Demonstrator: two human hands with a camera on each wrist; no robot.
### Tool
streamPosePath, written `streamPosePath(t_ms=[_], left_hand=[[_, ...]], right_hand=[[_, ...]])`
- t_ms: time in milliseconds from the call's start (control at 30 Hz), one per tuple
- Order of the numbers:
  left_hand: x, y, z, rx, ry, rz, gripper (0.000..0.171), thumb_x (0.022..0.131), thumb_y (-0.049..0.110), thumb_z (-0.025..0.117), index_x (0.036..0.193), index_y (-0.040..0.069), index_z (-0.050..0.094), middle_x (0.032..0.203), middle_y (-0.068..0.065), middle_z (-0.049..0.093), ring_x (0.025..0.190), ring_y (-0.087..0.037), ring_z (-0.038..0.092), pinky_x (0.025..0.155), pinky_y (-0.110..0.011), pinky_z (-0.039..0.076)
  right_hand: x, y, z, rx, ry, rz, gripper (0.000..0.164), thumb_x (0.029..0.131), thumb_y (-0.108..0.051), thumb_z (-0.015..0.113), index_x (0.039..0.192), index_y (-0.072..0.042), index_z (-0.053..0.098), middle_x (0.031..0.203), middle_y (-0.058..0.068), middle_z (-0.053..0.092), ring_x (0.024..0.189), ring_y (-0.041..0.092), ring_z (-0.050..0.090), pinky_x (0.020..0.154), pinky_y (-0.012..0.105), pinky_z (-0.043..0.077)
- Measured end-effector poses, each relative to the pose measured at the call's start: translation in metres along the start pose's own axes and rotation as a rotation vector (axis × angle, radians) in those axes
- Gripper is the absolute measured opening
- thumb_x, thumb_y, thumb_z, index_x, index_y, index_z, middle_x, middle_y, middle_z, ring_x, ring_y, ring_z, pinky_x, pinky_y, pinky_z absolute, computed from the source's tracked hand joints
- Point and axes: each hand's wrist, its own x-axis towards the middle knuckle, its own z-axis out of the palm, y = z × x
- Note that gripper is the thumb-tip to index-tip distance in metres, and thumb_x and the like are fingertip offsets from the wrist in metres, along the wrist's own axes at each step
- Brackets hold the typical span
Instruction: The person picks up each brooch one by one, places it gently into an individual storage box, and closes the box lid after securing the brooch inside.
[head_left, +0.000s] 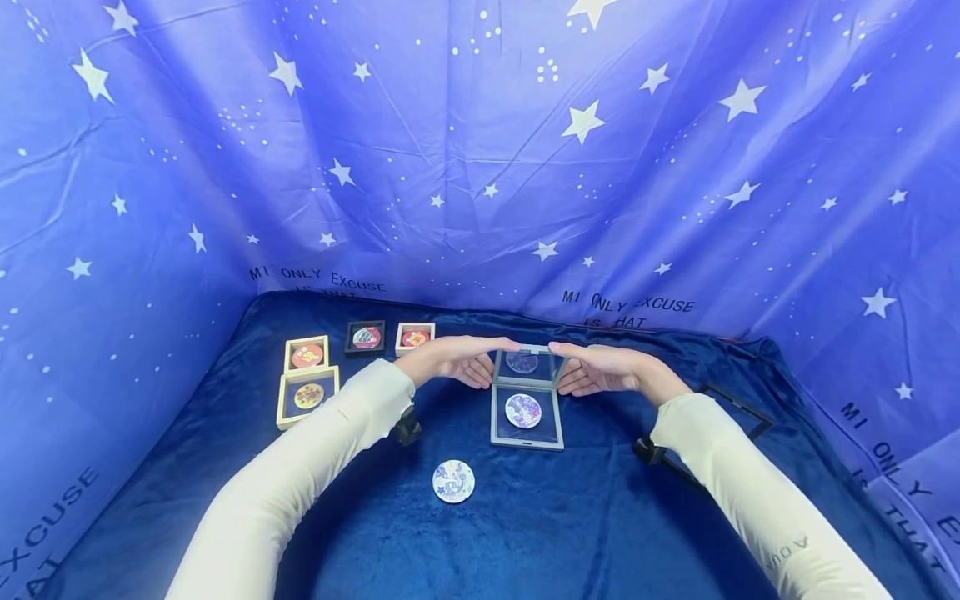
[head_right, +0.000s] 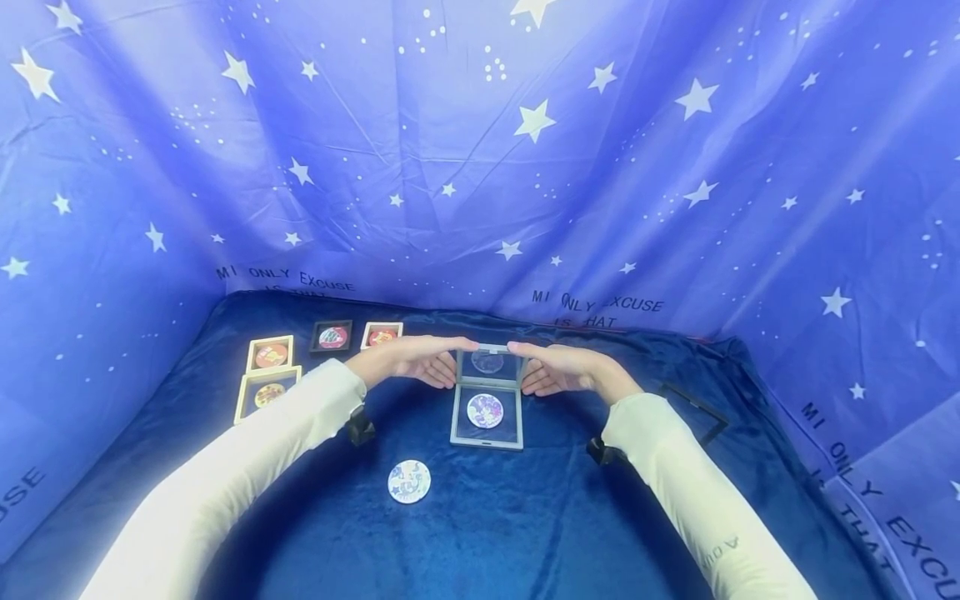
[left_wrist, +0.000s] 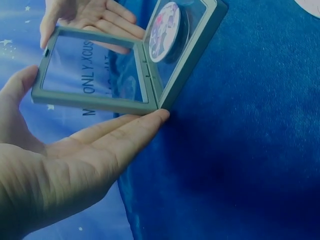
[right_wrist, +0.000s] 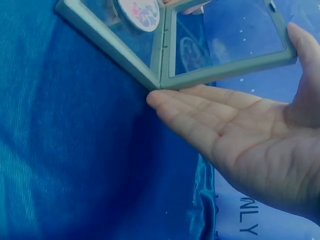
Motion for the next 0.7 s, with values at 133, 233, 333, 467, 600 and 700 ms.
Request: streamPosePath(t_ms=[133, 233, 333, 467, 600, 700], left_hand=[[-0.001, 0.0, -0.002, 0.033, -0.026, 0.006, 0.084, 0.089, 0.055, 0.067, 0.138, -0.011, 0.053, 0.138, -0.027, 0.06, 0.126, -0.036, 0.062, 0.111, -0.044, 0.048], [-0.001, -0.001, -0.004, 0.06, -0.045, 0.014, 0.081, 0.088, 0.05, 0.07, 0.139, -0.01, 0.052, 0.139, -0.026, 0.06, 0.128, -0.035, 0.062, 0.111, -0.044, 0.047], [-0.001, -0.001, -0.004, 0.092, -0.059, 0.024, 0.076, 0.088, 0.045, 0.072, 0.139, -0.008, 0.053, 0.139, -0.024, 0.061, 0.129, -0.034, 0.061, 0.112, -0.044, 0.047], [-0.002, -0.002, -0.002, 0.148, -0.062, 0.036, 0.068, 0.087, 0.041, 0.075, 0.133, -0.006, 0.058, 0.136, -0.02, 0.063, 0.129, -0.031, 0.061, 0.112, -0.043, 0.047], [-0.005, -0.002, 0.002, 0.229, -0.068, 0.056, 0.062, 0.086, 0.039, 0.078, 0.127, -0.006, 0.064, 0.139, -0.014, 0.062, 0.131, -0.029, 0.06, 0.113, -0.042, 0.046], [-0.007, -0.003, 0.005, 0.289, -0.065, 0.082, 0.061, 0.085, 0.038, 0.08, 0.125, -0.005, 0.066, 0.141, -0.011, 0.061, 0.127, -0.023, 0.061, 0.113, -0.041, 0.046]], right_hand=[[0.0, 0.002, -0.002, 0.004, 0.001, -0.013, 0.079, 0.103, -0.054, 0.048, 0.15, 0.009, 0.039, 0.148, 0.031, 0.051, 0.139, 0.038, 0.052, 0.117, 0.047, 0.041], [-0.001, 0.002, -0.002, -0.01, -0.014, -0.025, 0.075, 0.102, -0.049, 0.056, 0.148, 0.009, 0.042, 0.148, 0.029, 0.052, 0.139, 0.037, 0.052, 0.117, 0.047, 0.041], [-0.002, 0.001, -0.002, -0.041, -0.032, -0.034, 0.076, 0.099, -0.046, 0.063, 0.147, 0.009, 0.045, 0.151, 0.028, 0.049, 0.142, 0.037, 0.049, 0.119, 0.048, 0.039], [-0.003, 0.001, 0.001, -0.084, -0.021, -0.037, 0.072, 0.095, -0.04, 0.07, 0.144, 0.008, 0.05, 0.151, 0.024, 0.05, 0.141, 0.035, 0.05, 0.119, 0.047, 0.039], [-0.004, 0.002, 0.005, -0.158, 0.001, -0.059, 0.074, 0.092, -0.037, 0.075, 0.145, 0.007, 0.05, 0.151, 0.023, 0.051, 0.139, 0.03, 0.053, 0.117, 0.044, 0.041], [-0.007, 0.002, 0.009, -0.209, 0.016, -0.077, 0.079, 0.089, -0.035, 0.078, 0.147, 0.009, 0.046, 0.154, 0.025, 0.047, 0.142, 0.033, 0.049, 0.118, 0.047, 0.04]])
